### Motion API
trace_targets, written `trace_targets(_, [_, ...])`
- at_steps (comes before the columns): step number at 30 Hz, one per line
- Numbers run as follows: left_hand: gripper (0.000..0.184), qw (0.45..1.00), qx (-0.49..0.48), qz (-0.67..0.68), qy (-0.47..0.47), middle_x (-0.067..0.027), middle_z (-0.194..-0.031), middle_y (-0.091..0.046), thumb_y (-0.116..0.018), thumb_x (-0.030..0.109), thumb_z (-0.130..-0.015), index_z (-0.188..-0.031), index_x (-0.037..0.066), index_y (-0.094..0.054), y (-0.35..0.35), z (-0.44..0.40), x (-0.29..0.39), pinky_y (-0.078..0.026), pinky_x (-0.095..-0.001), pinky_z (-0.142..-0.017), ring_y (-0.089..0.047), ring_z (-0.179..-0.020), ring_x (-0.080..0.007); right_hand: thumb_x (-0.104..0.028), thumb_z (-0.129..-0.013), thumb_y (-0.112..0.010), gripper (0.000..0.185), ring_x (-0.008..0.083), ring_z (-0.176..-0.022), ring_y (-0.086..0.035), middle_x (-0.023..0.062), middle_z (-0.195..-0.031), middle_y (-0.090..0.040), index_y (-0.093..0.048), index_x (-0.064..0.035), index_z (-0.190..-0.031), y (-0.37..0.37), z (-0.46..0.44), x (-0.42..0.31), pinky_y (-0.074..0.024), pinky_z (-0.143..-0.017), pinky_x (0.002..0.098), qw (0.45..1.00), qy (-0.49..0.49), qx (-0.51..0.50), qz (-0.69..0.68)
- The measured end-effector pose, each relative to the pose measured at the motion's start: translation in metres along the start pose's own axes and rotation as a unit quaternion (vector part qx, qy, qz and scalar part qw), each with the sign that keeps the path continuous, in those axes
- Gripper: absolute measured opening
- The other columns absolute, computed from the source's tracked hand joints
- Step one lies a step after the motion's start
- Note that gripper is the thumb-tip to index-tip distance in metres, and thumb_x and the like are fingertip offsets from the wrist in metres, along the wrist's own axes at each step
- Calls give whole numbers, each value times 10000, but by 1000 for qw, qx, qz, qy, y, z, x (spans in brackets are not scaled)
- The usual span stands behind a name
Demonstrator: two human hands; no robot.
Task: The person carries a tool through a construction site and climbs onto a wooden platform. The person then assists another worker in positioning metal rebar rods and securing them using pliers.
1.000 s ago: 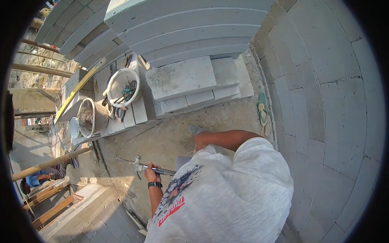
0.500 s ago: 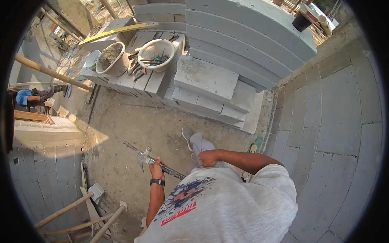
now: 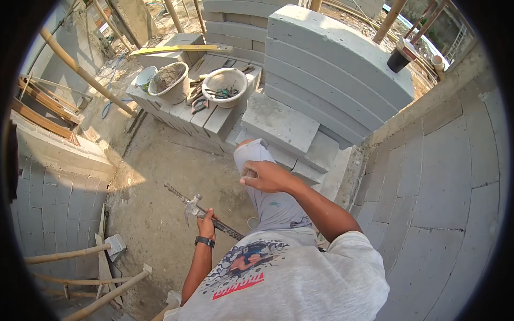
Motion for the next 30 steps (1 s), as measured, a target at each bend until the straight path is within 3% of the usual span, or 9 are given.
trace_targets(3, [192, 1000, 8, -12, 0, -53, -809, -561, -650, 82, -905, -1000, 59, -485, -11, -21, 8, -525, -354, -591, -572, -650, -173, -320, -893, -668, 332, 250, -739, -628, 135, -802, -670, -648, -20, -1033, 69, -9, -13, -482, -689, 380, 997, 8, 79, -13])
trace_targets(6, [215, 1000, 19, -2, -12, -48, -753, -546, -671, 85, -896, -992, 52, -482, -34, -35, 29, -491, -324, -563, -558, -608, -156, -290, -907, -691, 306, 170, -668, -547, 71, -755, -620, -646, -8, -1016, 132, -29, -8, -462, -640, 323, 983, 75, 165, -30])
trace_targets(10, [202, 998, 15, -43, -35, -31, -728, -547, -676, 109, -896, -969, 50, -497, -64, -68, 52, -476, -307, -552, -550, -597, -137, -260, -906, -691, 290, 145, -658, -561, 67, -765, -638, -646, 12, -996, 190, -70, 10, -471, -623, 316, 973, 27, 227, 20])
trace_targets(12, [186, 997, 9, -68, -34, -20, -710, -547, -675, 124, -897, -945, 50, -510, -72, -72, 58, -463, -297, -541, -545, -590, -126, -240, -906, -687, 270, 132, -670, -580, 76, -772, -651, -648, 13, -993, 186, -87, 25, -475, -624, 307, 970, 19, 239, 44])
trace_targets(17, [173, 996, 31, -76, -43, -2, -672, -544, -680, 158, -900, -898, 59, -539, -76, -66, 63, -433, -279, -529, -527, -573, -112, -248, -893, -682, 273, 238, -683, -652, 144, -771, -680, -653, 8, -981, 78, -99, 20, -505, -652, 346, 987, 24, 149, -51])
trace_targets(19, [172, 997, 30, -62, -42, 1, -668, -551, -686, 170, -900, -898, 67, -547, -67, -57, 59, -431, -277, -535, -523, -567, -108, -260, -891, -684, 294, 263, -743, -672, 164, -832, -694, -648, 11, -999, 14, -96, -3, -510, -706, 358, 996, 41, 47, -61])
trace_targets(22, [173, 996, 47, -48, -60, -4, -681, -564, -687, 174, -901, -903, 71, -548, -42, -40, 62, -426, -278, -530, -521, -566, -103, -291, -902, -685, 303, 225, -706, -619, 125, -799, -669, -647, -2, -987, -83, -97, -12, -491, -688, 351, 992, 80, -75, -64])
trace_targets(27, [245, 992, 66, -52, -97, 15, -630, -521, -664, 187, -919, -737, 83, -536, 17, -9, 76, -386, -281, -527, -482, -558, -92, -349, -894, -677, 371, 340, -746, -639, 192, -820, -664, -632, 11, -972, -165, -93, -64, -489, -692, 404, 977, 122, -175, 18])
trace_targets(30, [236, 990, 103, 2, -100, 15, -632, -516, -666, 179, -914, -742, 87, -533, 54, -2, 73, -382, -281, -527, -480, -557, -97, -358, -892, -673, 382, 367, -770, -652, 208, -828, -665, -628, 12, -980, -197, -98, -81, -491, -694, 422, 966, 151, -209, 34])
Point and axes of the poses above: each hand's wrist, its own z-axis away from the middle knuckle, its own y-axis out of the back of the hand, x = y × z, the point moved 10 cm from there along -z, towards the middle knuckle
